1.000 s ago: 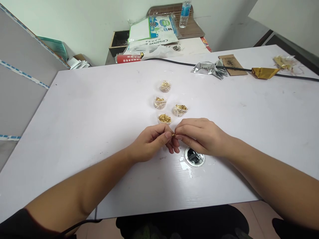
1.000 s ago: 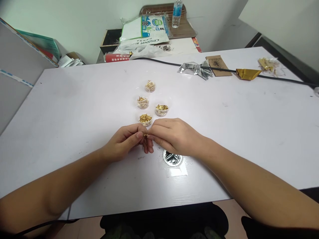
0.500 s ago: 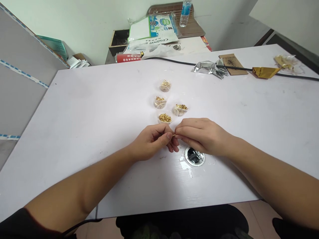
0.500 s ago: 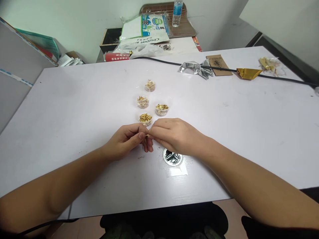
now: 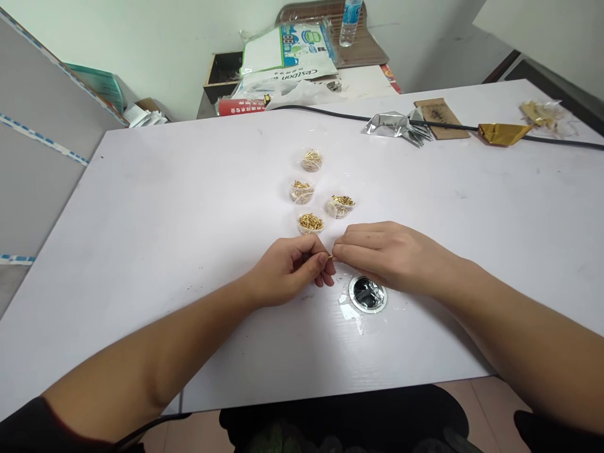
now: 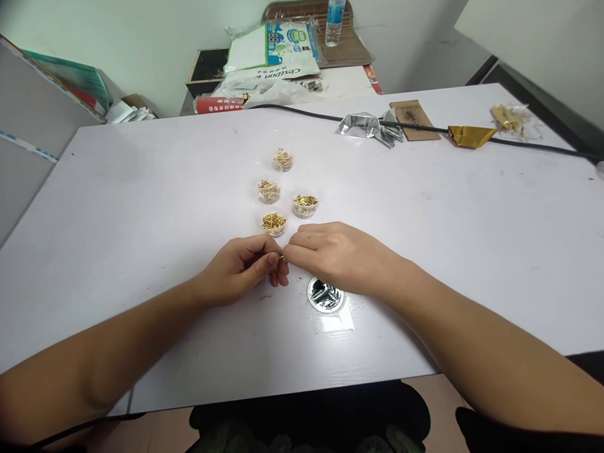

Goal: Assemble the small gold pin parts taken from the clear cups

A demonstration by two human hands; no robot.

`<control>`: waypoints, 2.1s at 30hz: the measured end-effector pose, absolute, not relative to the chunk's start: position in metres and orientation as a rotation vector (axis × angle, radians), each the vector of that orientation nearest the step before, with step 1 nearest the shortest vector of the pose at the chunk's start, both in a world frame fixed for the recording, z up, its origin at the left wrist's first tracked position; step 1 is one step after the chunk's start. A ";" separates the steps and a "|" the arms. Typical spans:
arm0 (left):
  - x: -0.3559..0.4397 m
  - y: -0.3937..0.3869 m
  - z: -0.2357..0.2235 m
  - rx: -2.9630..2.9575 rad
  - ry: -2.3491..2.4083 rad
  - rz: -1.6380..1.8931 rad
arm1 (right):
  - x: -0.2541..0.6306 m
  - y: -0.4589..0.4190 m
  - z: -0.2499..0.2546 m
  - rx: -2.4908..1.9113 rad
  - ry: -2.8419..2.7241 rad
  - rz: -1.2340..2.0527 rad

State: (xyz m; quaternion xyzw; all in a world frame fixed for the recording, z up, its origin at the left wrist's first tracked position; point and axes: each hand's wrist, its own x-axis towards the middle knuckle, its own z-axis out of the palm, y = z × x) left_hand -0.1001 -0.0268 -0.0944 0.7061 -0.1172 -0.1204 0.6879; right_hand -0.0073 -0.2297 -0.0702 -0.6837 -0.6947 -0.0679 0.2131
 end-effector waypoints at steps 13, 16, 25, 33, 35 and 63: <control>-0.103 -0.029 -0.092 1.789 -0.264 -0.195 | -0.010 -0.231 -0.071 -2.017 -1.982 -0.152; -0.104 -0.028 -0.093 1.827 -0.277 -0.178 | -0.010 -0.230 -0.072 -2.027 -1.965 -0.137; -0.103 -0.028 -0.094 1.910 -0.325 -0.122 | -0.010 -0.229 -0.075 -2.026 -1.904 -0.123; -0.104 -0.028 -0.095 1.861 -0.325 -0.124 | -0.009 -0.229 -0.079 -1.997 -1.835 -0.093; -0.104 -0.028 -0.095 1.838 -0.317 -0.136 | -0.009 -0.228 -0.077 -1.993 -1.819 -0.061; -0.101 -0.028 -0.093 1.677 -0.241 -0.174 | -0.012 -0.221 -0.078 -1.834 -1.629 0.014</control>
